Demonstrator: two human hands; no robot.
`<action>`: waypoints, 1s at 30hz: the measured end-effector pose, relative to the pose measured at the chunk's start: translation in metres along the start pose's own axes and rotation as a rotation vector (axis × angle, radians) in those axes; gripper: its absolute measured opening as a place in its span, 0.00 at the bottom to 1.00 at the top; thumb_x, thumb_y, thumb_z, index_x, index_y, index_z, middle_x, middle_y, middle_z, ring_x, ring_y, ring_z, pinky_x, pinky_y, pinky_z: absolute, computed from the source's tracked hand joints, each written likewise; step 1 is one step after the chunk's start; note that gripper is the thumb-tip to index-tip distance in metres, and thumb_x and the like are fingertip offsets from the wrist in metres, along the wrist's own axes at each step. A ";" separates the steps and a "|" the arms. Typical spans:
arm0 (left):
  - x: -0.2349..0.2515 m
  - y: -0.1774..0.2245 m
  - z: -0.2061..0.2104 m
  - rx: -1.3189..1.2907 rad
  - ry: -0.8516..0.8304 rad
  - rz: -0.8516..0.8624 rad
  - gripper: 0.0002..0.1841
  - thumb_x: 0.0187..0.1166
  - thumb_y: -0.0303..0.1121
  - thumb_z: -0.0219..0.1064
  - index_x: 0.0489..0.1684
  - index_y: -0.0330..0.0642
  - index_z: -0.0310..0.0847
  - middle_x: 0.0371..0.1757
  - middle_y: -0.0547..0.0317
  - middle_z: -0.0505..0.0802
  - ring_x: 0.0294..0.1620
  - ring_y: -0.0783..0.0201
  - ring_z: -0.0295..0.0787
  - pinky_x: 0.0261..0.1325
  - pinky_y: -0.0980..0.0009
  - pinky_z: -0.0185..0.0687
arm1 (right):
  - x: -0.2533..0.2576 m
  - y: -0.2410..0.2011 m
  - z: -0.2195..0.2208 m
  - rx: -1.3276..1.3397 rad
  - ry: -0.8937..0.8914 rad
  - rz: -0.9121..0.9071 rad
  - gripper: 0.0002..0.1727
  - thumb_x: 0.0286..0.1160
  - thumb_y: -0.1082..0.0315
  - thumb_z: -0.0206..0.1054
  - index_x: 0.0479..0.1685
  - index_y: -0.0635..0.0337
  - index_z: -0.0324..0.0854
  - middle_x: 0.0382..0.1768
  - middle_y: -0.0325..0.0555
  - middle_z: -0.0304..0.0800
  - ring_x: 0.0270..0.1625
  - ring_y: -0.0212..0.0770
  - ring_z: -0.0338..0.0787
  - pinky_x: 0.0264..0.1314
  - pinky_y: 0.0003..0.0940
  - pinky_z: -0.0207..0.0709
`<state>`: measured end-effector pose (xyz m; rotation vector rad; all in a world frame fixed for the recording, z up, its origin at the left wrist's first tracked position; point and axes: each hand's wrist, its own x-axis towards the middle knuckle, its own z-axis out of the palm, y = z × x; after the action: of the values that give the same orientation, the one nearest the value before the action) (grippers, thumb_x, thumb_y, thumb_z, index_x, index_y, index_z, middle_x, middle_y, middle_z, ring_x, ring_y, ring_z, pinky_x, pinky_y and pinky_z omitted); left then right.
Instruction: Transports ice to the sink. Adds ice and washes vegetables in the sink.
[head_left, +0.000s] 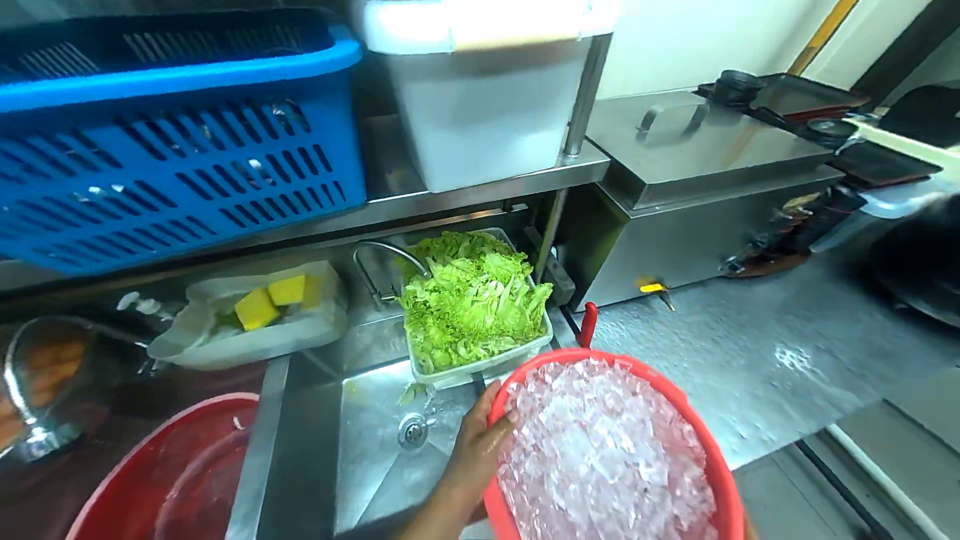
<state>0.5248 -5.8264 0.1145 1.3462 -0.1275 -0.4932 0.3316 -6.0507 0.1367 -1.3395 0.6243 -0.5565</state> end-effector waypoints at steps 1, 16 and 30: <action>0.005 0.013 -0.003 -0.018 -0.016 0.046 0.36 0.83 0.39 0.62 0.91 0.35 0.55 0.84 0.48 0.77 0.79 0.59 0.80 0.78 0.59 0.82 | 0.005 -0.029 0.017 -0.037 0.011 -0.025 0.46 0.62 0.82 0.58 0.89 0.64 0.44 0.66 0.37 0.81 0.59 0.23 0.87 0.60 0.27 0.87; 0.120 0.063 -0.079 -0.468 0.182 -0.038 0.35 0.84 0.59 0.58 0.88 0.52 0.65 0.84 0.54 0.78 0.82 0.55 0.76 0.78 0.47 0.77 | 0.082 -0.164 0.248 -0.508 0.123 -0.162 0.29 0.53 0.86 0.60 0.62 0.68 0.81 0.44 0.51 0.91 0.36 0.37 0.91 0.32 0.33 0.87; 0.117 0.072 -0.075 -0.686 0.347 -0.301 0.35 0.81 0.57 0.65 0.84 0.47 0.70 0.77 0.47 0.83 0.78 0.49 0.79 0.75 0.42 0.78 | 0.120 -0.179 0.261 -1.277 -0.079 -0.491 0.10 0.58 0.58 0.64 0.35 0.46 0.88 0.23 0.34 0.85 0.23 0.36 0.84 0.24 0.46 0.77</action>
<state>0.6755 -5.7974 0.1434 0.7540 0.4987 -0.4857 0.5973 -5.9758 0.3330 -2.7517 0.5845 -0.4782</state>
